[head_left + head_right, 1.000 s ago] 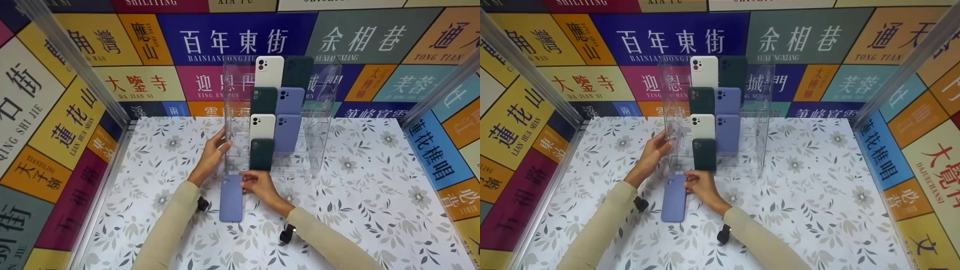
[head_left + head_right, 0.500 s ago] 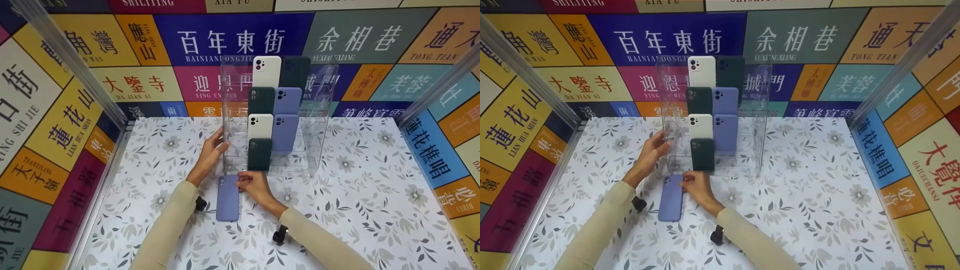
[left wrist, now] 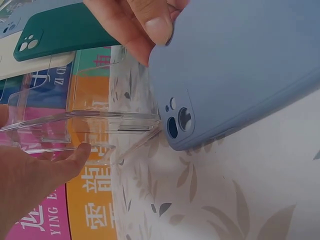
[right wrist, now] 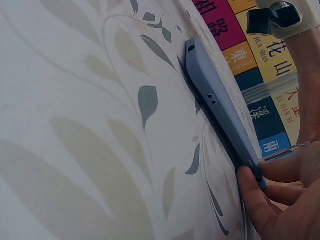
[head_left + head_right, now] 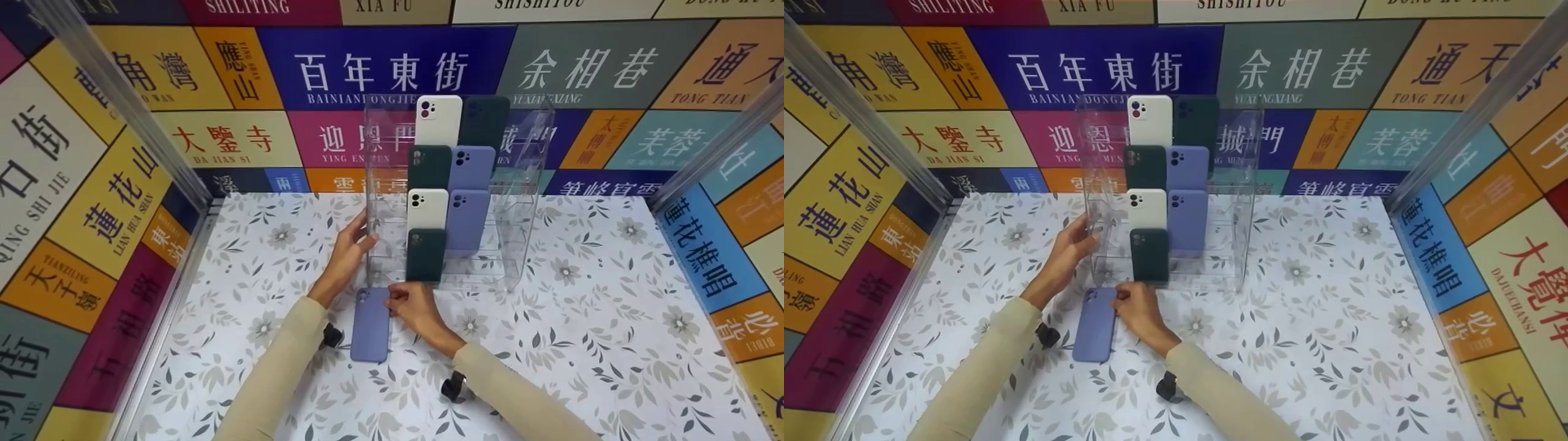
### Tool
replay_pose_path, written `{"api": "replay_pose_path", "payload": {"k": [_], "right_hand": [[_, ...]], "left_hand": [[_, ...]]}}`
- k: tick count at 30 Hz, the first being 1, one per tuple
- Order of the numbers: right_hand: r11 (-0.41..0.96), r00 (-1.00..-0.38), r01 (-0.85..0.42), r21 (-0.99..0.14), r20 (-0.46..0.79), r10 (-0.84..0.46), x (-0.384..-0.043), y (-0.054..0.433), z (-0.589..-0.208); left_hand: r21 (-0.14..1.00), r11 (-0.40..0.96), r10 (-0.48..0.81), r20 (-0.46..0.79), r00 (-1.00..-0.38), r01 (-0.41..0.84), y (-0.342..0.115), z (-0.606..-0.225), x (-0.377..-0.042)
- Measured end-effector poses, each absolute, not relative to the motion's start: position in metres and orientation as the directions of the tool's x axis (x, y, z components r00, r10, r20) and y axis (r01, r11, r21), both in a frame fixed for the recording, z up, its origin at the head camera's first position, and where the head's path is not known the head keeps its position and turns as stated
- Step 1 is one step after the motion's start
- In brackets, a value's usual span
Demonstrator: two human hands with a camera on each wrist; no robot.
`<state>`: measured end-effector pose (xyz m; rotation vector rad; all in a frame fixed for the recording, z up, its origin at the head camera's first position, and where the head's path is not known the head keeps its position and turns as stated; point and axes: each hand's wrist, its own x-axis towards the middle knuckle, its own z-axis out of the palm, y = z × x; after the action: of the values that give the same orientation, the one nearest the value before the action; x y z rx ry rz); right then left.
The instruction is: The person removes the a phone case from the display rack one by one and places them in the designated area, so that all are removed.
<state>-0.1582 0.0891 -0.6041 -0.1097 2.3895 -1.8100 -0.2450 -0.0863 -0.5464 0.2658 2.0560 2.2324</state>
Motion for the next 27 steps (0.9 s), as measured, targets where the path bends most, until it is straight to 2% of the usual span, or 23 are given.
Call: {"api": "replay_pose_path", "payload": {"k": [9,15,27], "right_hand": [[0.297,-0.986,0.004,-0.955,-0.054,-0.16,-0.154,0.093,-0.606],[0.323,-0.986,-0.039,-0.946,-0.017,-0.167,-0.149,0.107,-0.607],[0.344,-0.995,-0.083,-0.935,0.057,-0.086,-0.142,0.149,-0.594]], "left_hand": [[0.997,-0.07,0.185,0.056,-0.981,0.044,-0.085,-0.547,-0.242],[0.994,-0.105,0.184,0.049,-0.982,0.03,-0.085,-0.55,-0.24],[0.995,-0.1,0.174,0.046,-0.984,0.029,-0.084,-0.545,-0.244]]}}
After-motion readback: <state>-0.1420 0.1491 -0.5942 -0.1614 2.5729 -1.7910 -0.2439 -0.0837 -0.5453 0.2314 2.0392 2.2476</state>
